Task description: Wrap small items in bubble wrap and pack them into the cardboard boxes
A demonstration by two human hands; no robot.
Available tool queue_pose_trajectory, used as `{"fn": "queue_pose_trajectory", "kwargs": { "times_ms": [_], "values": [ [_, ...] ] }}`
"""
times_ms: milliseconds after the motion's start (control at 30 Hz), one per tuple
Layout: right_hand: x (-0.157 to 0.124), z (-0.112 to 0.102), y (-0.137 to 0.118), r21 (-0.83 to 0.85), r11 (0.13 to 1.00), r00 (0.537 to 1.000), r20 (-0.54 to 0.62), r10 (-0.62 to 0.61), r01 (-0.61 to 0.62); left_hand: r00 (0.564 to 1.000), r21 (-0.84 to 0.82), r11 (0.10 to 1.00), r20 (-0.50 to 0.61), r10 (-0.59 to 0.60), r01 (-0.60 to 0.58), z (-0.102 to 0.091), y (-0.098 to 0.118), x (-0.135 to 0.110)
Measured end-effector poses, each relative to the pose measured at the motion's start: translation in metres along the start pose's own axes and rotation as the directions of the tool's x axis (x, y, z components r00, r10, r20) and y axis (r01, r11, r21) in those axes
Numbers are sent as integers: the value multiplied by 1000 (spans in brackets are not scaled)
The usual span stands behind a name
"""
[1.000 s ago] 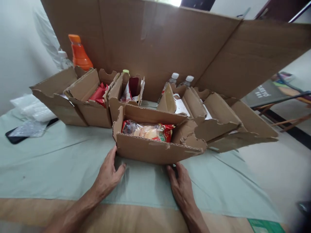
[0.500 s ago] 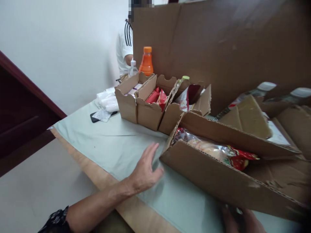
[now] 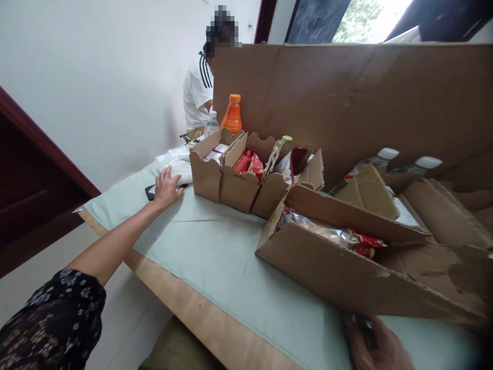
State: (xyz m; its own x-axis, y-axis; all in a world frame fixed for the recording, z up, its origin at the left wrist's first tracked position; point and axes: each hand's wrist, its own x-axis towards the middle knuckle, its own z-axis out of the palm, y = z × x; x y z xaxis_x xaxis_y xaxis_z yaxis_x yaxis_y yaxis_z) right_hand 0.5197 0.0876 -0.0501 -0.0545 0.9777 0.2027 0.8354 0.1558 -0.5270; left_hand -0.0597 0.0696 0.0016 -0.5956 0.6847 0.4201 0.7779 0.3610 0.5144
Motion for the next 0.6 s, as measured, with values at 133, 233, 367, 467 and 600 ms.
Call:
{"fn": "queue_pose_trajectory", "kwargs": {
  "times_ms": [133,233,367,467,600],
  "values": [
    [-2,-4,-7,-82,996,999,46,-22,25,997,-130,991,-69,-40,31,4,1,15],
    [-3,-3,-5,-109,993,997,63,-38,45,977,-282,957,-175,-122,69,-18,2,10],
    [1,3,2,-62,997,999,4,-54,54,936,-548,827,-211,-282,126,-63,5,-31],
    [2,-1,-1,7,1000,1000,5,-11,11,939,-726,664,-77,-335,178,-88,18,-75],
    [-20,-26,-19,82,987,986,-86,143,-136,901,-923,163,283,-328,349,-96,50,-122]
  ]
}}
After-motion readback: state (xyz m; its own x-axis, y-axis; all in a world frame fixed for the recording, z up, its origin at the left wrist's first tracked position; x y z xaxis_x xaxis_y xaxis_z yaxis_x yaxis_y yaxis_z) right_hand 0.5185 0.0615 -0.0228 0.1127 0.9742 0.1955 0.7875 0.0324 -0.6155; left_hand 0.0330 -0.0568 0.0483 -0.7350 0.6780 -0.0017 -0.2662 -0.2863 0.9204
